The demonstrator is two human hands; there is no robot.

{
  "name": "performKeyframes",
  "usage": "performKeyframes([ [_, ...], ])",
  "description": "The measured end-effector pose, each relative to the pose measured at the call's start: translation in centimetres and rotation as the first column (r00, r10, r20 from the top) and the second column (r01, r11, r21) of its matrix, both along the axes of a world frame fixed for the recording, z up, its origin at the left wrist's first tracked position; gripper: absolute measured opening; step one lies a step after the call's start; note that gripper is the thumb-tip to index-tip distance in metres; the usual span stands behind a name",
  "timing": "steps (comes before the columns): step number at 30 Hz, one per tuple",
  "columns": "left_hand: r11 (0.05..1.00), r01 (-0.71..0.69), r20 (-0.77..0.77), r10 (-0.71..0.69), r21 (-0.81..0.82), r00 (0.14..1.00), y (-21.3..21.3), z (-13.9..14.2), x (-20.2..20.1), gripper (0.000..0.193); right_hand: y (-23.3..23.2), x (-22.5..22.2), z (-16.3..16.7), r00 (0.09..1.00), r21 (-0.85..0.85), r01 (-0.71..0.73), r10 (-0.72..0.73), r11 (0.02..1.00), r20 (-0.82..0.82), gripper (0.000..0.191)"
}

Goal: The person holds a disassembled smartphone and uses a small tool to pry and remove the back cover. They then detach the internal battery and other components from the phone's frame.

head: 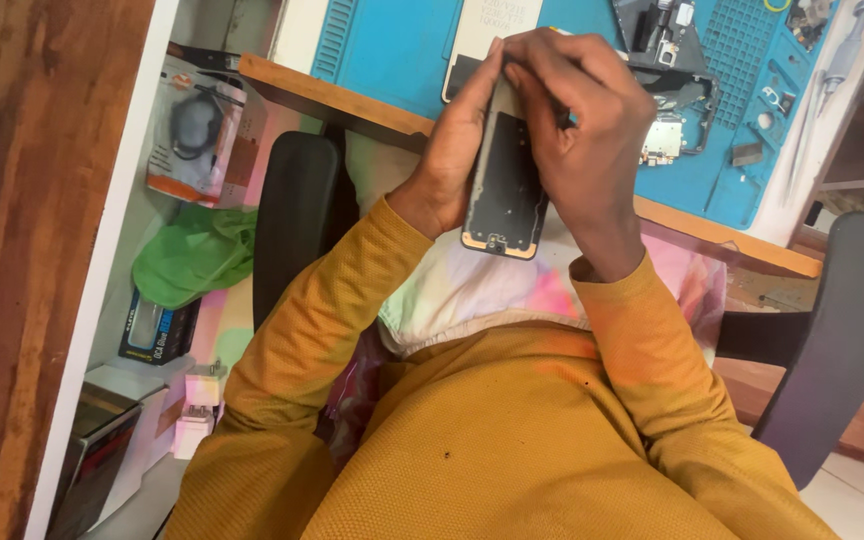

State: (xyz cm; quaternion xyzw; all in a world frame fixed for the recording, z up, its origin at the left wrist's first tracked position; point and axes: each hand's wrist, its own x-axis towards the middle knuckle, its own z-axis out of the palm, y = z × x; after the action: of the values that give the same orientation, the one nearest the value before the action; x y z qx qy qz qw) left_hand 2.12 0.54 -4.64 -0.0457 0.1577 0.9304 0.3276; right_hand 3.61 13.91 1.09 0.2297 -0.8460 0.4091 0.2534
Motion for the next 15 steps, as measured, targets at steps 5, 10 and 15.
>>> performKeyframes([
  [5,0.993,-0.08,-0.153,0.093,0.087,0.984,0.3,-1.3,0.0,0.044,0.4,1.7,0.2,0.999,0.065,-0.029,0.026,0.997,0.042,0.017],
  [10,0.988,-0.137,-0.218,0.15,0.07,0.965,0.5,-2.4,-1.3,0.041,0.2,4.9,1.3,0.986,0.142,-0.152,0.14,0.978,0.089,0.021],
  [15,0.977,-0.035,-0.23,0.084,0.212,0.969,0.3,-2.9,-1.2,0.041,0.0,7.7,2.6,0.955,0.152,-0.285,0.267,0.946,0.128,0.019],
])
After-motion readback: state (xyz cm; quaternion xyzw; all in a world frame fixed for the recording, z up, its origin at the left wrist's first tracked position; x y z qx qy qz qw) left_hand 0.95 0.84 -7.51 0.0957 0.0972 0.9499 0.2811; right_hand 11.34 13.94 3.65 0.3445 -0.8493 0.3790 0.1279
